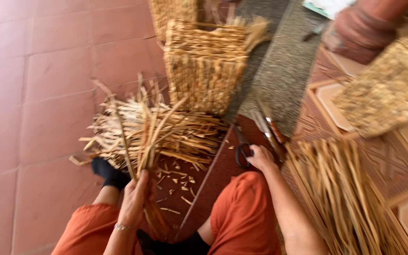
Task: The person sits on a tiled floor and repeatedly gathers bundles of dried palm leaves, trims their ends with scissors, and sets the trimmed pieces aside. The person also uses a knife to split or separate leaf strands during the process.
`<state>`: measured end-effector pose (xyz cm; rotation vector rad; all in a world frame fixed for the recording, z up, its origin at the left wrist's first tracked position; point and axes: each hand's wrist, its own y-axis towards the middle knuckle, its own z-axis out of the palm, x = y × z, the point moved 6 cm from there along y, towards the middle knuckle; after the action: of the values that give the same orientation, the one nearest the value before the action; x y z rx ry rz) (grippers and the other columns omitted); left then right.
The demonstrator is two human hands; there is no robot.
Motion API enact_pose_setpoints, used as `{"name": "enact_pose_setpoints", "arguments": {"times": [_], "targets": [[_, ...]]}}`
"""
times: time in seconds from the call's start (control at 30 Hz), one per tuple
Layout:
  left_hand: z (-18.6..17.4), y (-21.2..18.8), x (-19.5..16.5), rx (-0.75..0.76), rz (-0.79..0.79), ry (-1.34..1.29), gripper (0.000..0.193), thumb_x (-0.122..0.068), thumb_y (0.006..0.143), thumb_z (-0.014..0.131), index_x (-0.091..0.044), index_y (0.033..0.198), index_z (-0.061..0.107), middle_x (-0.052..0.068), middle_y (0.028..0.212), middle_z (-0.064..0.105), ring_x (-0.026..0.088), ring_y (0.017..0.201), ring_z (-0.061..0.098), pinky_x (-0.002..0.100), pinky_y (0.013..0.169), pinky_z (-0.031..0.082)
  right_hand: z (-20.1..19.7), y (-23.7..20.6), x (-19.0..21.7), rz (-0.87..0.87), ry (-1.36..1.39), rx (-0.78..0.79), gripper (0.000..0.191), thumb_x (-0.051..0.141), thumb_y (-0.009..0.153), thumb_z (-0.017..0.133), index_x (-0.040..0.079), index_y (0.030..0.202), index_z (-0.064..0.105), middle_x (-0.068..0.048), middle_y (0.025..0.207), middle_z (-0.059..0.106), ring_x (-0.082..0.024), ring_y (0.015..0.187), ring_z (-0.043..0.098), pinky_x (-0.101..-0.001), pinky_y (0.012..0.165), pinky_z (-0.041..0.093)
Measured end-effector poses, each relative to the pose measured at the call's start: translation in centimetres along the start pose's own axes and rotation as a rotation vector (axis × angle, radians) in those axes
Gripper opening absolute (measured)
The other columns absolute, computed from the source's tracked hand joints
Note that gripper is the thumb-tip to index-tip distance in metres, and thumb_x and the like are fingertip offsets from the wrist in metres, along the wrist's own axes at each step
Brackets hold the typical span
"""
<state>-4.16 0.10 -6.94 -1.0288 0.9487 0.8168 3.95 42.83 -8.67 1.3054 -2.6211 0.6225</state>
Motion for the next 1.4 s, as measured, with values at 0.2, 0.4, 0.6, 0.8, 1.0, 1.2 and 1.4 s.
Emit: {"name": "enact_pose_setpoints", "arguments": {"times": [0.2,0.4,0.6,0.8,1.0,1.2,1.4], "targets": [[-1.6,2.5,0.6,0.051,0.066,0.018,0.037,-0.038,0.104,0.056,-0.007,0.088,0.065,-0.002,0.068,0.059,0.008,0.057,0.053,0.022,0.053,0.043,2.0,1.6,1.5,0.087,-0.096,0.051,0.062,0.014,0.077,0.078,0.017,0.134,0.054,-0.02,0.136,0.061,-0.043,0.127,0.059,-0.0494,0.107,0.05],[-3.2,2.9,2.7,0.011,0.02,-0.105,0.034,-0.036,0.103,0.062,-0.007,0.085,0.064,-0.002,0.065,0.056,0.007,0.055,0.048,0.023,0.05,0.04,2.1,2.3,1.6,0.151,0.024,-0.059,0.063,0.017,0.076,0.079,0.012,0.133,0.054,-0.024,0.124,0.068,-0.043,0.117,0.065,-0.05,0.103,0.051],[-4.3,2.2,2.2,-0.023,0.083,-0.12,0.024,-0.033,0.101,0.062,-0.011,0.093,0.065,-0.006,0.065,0.05,0.005,0.055,0.042,0.021,0.049,0.036,3.0,1.3,3.3,-0.134,0.885,0.038,0.086,0.049,0.074,0.087,0.009,0.143,0.055,-0.009,0.106,0.071,-0.02,0.074,0.059,-0.0364,0.059,0.046],[-4.4,2.1,1.1,-0.039,0.104,-0.19,0.023,-0.031,0.103,0.061,-0.009,0.096,0.06,-0.004,0.063,0.049,0.007,0.053,0.043,0.023,0.047,0.037,6.8,-5.9,9.7,-0.435,1.422,0.326,0.088,0.074,0.084,0.064,0.005,0.137,0.055,0.004,0.068,0.051,-0.008,0.051,0.048,-0.0263,0.043,0.043],[-4.3,1.2,1.5,-0.027,0.069,-0.17,0.023,-0.03,0.103,0.062,-0.008,0.098,0.062,-0.004,0.064,0.05,0.006,0.053,0.043,0.022,0.047,0.036,9.7,-9.4,15.0,-0.528,1.485,0.476,0.094,0.079,0.084,0.06,0.006,0.142,0.047,-0.001,0.093,0.058,-0.012,0.076,0.056,-0.0289,0.068,0.05],[-3.8,1.1,3.0,-0.025,0.037,-0.1,0.024,-0.031,0.1,0.063,-0.007,0.102,0.067,-0.004,0.063,0.05,0.006,0.052,0.042,0.022,0.047,0.036,8.5,-7.8,15.4,-0.648,1.355,0.302,0.092,0.079,0.09,0.052,0.006,0.145,0.045,-0.002,0.096,0.057,-0.011,0.08,0.055,-0.0268,0.068,0.049],[-3.3,1.5,4.4,0.044,0.047,-0.048,0.026,-0.031,0.102,0.066,-0.005,0.097,0.068,-0.005,0.065,0.052,0.005,0.055,0.042,0.022,0.049,0.036,7.4,-6.3,14.0,-0.65,1.317,0.145,0.07,0.062,0.1,0.051,0.002,0.135,0.051,0.002,0.076,0.048,-0.005,0.055,0.04,-0.0222,0.049,0.035]]}}
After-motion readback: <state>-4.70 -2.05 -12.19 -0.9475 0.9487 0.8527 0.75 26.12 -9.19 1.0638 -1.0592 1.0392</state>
